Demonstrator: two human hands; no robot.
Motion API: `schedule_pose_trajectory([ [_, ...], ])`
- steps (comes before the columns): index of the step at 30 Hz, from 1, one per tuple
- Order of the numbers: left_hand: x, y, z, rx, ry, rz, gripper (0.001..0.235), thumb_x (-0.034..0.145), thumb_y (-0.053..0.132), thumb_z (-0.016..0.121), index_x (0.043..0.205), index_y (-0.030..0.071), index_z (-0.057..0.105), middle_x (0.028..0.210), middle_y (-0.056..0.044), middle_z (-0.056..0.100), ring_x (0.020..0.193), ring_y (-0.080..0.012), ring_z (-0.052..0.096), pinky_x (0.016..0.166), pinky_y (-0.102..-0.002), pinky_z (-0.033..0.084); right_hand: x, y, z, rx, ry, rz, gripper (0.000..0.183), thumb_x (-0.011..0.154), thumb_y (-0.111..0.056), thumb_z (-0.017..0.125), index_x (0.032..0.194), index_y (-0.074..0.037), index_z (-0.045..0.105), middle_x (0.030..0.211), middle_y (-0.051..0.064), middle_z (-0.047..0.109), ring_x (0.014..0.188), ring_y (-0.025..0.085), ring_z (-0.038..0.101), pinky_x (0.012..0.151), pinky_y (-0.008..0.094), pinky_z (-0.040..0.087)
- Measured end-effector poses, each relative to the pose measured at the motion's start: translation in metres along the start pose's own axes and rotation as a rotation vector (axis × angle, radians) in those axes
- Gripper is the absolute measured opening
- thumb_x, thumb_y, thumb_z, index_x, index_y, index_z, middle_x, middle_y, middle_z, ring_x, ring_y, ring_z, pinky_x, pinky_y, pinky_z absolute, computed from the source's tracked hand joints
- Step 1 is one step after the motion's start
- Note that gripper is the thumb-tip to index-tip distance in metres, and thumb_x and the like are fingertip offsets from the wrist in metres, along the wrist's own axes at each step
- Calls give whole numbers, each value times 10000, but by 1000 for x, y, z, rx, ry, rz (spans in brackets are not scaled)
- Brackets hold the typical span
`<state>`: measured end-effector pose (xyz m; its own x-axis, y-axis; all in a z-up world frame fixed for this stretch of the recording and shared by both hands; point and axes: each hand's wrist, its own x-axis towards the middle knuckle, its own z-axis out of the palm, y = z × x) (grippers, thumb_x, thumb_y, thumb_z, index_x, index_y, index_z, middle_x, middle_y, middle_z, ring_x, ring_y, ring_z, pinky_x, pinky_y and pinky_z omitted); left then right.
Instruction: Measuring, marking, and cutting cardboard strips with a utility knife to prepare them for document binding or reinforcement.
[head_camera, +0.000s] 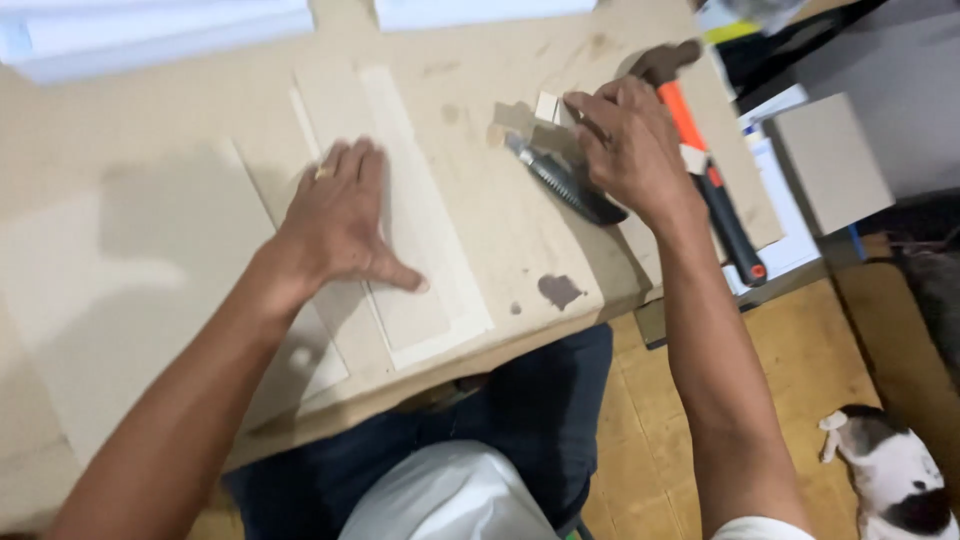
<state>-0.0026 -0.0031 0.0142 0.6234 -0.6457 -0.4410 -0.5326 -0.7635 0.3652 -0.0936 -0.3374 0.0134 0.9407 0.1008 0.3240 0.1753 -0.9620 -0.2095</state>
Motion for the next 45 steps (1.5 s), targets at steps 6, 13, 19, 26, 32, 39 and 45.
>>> schedule_pose_trajectory([
  [6,-9,0,-8,68,91,51,1510,417,745,967,1543,-32,329,1619,-259,310,1518,-482,255,1207,-651,254,-25,-32,-1,-180,-136,232,333,1008,-401,665,1208,-151,757,1057,147,641,1009,397,640,827,554,503],
  [13,-21,3,-13,81,137,31,1458,479,725,945,1543,-61,331,1628,-332,248,1518,-533,206,1213,-642,241,-35,-79,14,-323,-312,344,474,1040,-388,498,1484,-234,552,1188,109,646,1144,322,617,918,477,464],
  [19,-25,-2,-14,3,115,75,1427,492,698,926,1571,-14,320,1640,-337,228,1534,-518,180,1221,-631,203,-31,-141,-21,313,-147,641,539,1032,-193,455,1553,-59,475,1430,395,496,1389,575,394,1143,651,308],
  [26,-18,-9,-16,14,85,71,1383,474,651,904,1574,31,340,1635,-288,270,1536,-464,202,1211,-599,224,-67,-180,16,829,141,853,415,1003,-129,598,1405,-25,602,624,207,598,327,247,533,306,333,366],
  [32,-17,-13,-19,-15,90,85,1401,482,647,906,1554,-40,321,1610,-303,303,1519,-467,228,1195,-604,229,-58,-188,44,775,171,897,350,1012,-179,645,1360,-159,681,757,191,724,455,207,592,405,313,440],
  [39,-21,-10,-31,-104,22,96,1384,516,525,939,1552,-105,272,1628,-350,226,1526,-554,110,1188,-707,122,3,-212,42,497,79,680,493,1009,-155,576,1499,-109,546,1146,305,709,1018,492,696,817,568,548],
  [45,-18,-13,-30,-151,9,113,1385,530,492,940,1552,-123,237,1620,-364,208,1515,-588,87,1155,-757,104,58,-217,51,332,-104,647,481,1042,-291,477,1506,-179,542,1230,205,712,1125,442,674,977,571,510],
])
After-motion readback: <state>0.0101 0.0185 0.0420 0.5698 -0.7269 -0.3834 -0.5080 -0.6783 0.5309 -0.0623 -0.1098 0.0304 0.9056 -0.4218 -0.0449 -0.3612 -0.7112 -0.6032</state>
